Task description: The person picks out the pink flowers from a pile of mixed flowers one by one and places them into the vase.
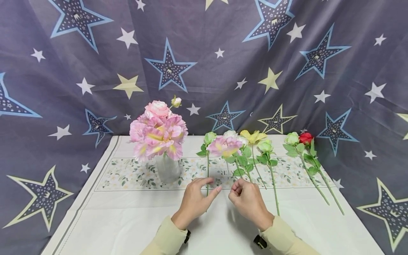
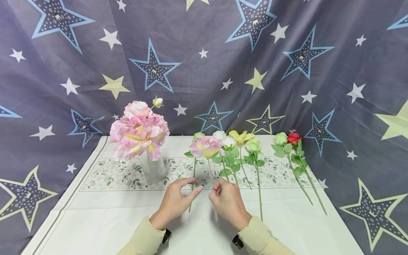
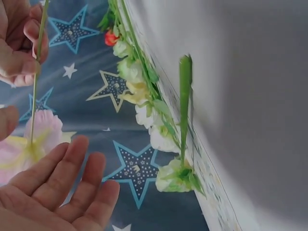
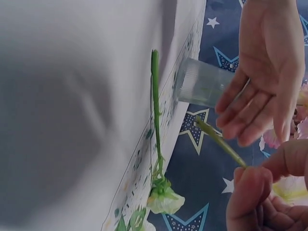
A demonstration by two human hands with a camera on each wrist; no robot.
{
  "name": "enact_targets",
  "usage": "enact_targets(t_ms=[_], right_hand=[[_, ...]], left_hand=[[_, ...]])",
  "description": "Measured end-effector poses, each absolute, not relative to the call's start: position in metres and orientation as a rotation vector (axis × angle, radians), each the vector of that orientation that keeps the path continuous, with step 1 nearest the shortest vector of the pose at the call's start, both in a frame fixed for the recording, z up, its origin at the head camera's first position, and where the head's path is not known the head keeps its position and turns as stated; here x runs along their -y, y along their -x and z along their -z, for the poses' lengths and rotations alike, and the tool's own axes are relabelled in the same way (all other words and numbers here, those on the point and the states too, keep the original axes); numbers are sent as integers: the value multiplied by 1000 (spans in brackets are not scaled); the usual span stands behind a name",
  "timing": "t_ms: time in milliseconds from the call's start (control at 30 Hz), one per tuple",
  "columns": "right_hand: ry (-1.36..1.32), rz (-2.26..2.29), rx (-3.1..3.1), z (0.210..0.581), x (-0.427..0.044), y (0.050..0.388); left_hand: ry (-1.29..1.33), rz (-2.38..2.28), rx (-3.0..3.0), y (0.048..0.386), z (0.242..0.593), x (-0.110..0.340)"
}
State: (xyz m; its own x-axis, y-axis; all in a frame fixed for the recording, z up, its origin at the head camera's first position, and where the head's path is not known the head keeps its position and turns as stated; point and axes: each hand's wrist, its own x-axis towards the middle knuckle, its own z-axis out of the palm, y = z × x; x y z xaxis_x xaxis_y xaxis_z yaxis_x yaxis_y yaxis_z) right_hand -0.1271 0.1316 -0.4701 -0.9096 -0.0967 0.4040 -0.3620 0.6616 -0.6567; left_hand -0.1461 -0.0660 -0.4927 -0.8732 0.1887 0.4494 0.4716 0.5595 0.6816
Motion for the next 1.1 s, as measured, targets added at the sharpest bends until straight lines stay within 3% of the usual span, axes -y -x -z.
enact_targets(t_ms=[1100], right_hand=[[-476, -1105, 2574, 482, -109, 116]], left_hand=[[427, 1560, 2325, 157, 488, 49]])
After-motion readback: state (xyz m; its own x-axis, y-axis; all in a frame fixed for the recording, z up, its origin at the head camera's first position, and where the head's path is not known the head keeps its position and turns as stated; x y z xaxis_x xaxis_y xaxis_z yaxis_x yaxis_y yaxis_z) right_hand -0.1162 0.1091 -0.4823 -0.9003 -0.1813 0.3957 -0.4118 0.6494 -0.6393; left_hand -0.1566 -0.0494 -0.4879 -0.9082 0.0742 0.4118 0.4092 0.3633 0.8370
